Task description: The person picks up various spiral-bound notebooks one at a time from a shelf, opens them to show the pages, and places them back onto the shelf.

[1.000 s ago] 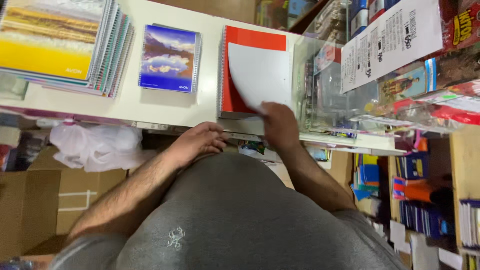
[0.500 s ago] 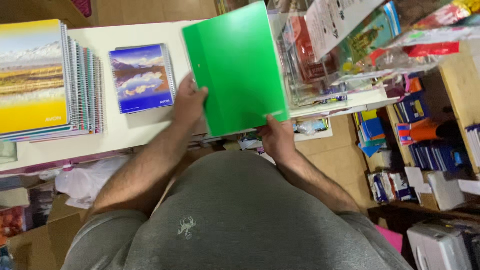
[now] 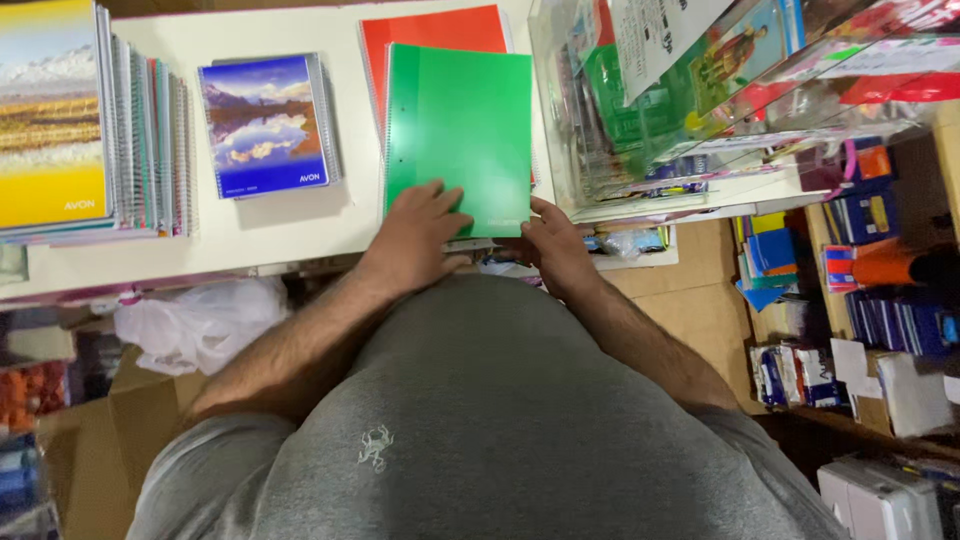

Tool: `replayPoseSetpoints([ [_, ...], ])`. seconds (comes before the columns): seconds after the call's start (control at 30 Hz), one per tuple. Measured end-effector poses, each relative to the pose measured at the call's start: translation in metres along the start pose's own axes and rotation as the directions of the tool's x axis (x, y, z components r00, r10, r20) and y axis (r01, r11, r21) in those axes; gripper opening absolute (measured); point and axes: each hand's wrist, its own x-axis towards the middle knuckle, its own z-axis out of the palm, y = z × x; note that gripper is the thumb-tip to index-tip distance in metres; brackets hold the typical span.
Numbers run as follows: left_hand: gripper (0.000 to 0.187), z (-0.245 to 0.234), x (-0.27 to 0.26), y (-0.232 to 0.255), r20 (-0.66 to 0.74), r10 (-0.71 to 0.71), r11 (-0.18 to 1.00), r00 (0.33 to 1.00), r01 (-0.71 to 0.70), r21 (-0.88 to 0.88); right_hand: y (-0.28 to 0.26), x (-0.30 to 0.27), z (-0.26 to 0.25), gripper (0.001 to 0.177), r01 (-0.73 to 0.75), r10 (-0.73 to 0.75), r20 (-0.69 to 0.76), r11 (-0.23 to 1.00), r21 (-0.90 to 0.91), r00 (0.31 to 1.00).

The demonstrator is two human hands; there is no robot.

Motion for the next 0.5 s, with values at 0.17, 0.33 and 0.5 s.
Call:
replayPoseSetpoints([
  [0.17, 0.041, 0.055, 0.003, -0.026, -0.289, 0.106, 0.994, 0.951, -0.108, 0.007, -0.008, 0.006, -0.008, 0.055, -0.007, 0.008, 0.065, 1.000, -0.014, 0.998],
  [0.33, 0.036, 0.089, 0.010, -0.041, -0.386, 0.165, 0.985, 0.908, -0.175, 0.009, -0.006, 0.018, -0.018, 0.057, -0.046, 0.041, 0.155, 0.999, 0.029, 0.987],
  [0.5, 0.030, 0.069, 0.005, -0.034, -0.390, 0.127, 0.974, 0.912, -0.189, -0.124, -0.005, 0.023, -0.028, 0.054, -0.079, 0.064, 0.204, 0.995, 0.065, 0.977],
])
